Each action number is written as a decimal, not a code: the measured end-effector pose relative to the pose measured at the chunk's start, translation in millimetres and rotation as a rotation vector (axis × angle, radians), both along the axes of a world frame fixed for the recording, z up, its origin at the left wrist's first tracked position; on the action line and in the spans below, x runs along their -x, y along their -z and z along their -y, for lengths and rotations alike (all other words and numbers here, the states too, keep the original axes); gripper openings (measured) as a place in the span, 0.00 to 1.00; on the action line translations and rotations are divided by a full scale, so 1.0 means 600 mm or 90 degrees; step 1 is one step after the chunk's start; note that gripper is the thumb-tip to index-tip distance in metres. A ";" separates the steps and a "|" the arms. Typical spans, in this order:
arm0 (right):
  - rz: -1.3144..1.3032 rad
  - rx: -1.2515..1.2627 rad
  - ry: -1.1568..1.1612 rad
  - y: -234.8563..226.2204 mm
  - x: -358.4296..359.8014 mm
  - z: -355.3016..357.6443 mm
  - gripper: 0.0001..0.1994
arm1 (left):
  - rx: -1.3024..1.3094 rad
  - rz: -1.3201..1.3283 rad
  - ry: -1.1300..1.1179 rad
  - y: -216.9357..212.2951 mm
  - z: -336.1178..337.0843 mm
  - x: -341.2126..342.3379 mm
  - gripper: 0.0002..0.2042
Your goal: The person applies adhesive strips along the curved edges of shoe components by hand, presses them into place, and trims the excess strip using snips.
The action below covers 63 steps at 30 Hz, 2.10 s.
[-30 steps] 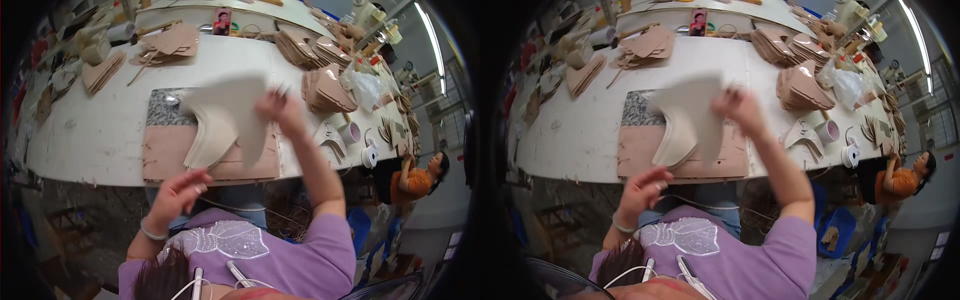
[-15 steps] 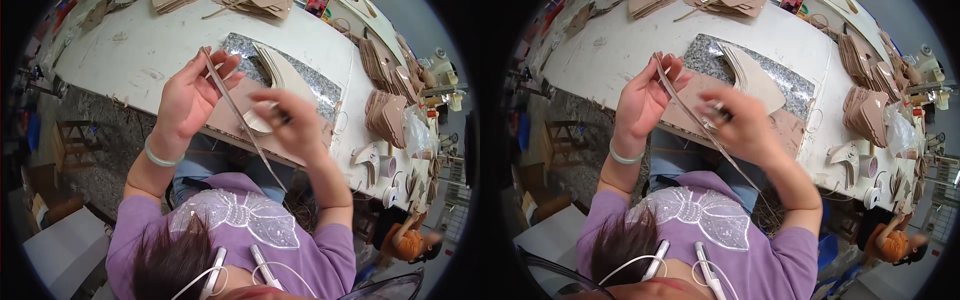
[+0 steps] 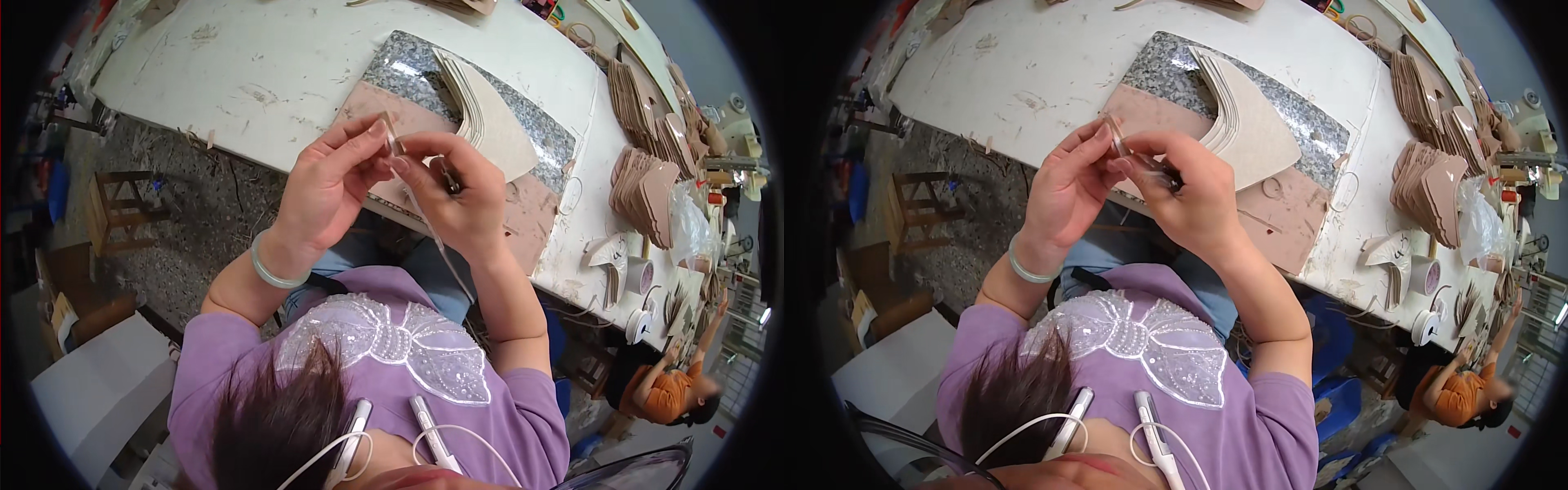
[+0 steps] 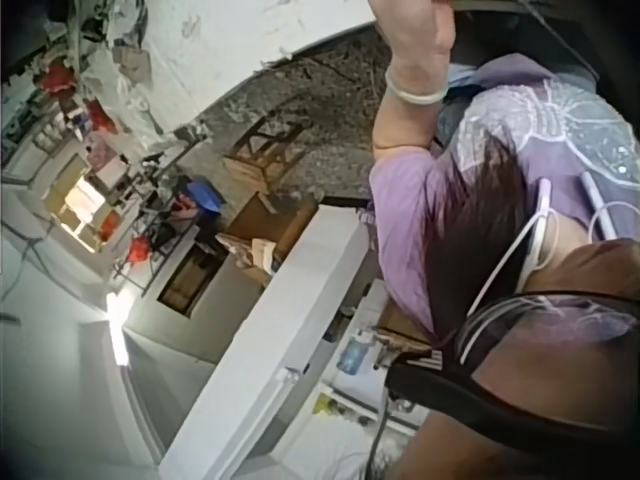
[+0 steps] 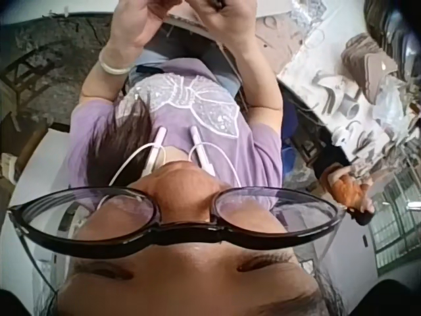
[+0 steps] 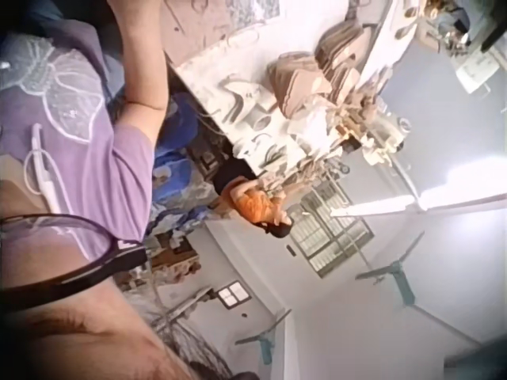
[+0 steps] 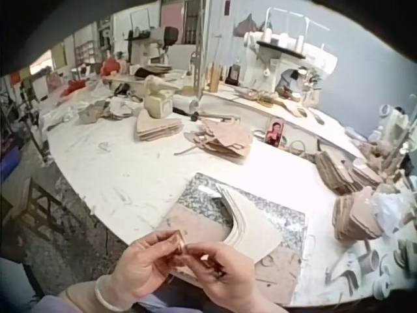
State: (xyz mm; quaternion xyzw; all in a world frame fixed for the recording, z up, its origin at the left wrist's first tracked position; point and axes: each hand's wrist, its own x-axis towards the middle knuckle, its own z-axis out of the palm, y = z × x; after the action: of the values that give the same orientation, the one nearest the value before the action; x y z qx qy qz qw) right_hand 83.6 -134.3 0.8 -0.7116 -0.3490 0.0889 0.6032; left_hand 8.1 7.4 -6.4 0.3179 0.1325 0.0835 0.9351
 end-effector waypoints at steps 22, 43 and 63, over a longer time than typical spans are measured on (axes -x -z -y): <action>0.150 0.103 -0.050 -0.023 0.023 0.041 0.13 | -0.263 -0.081 0.089 0.007 0.006 0.054 0.09; 0.134 0.211 -0.237 -0.016 0.012 0.078 0.10 | -0.935 0.105 0.128 -0.017 0.025 0.057 0.06; -0.508 -0.642 0.003 0.087 0.039 0.502 0.07 | 0.055 0.127 0.002 0.136 -0.354 0.025 0.20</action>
State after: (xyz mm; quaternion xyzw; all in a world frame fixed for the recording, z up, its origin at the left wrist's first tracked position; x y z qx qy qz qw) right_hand 60.1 -435.4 -51.7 -0.2537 -0.0949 0.1706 0.9474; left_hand -6.7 219.7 -87.7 0.2678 0.0418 0.1073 0.9566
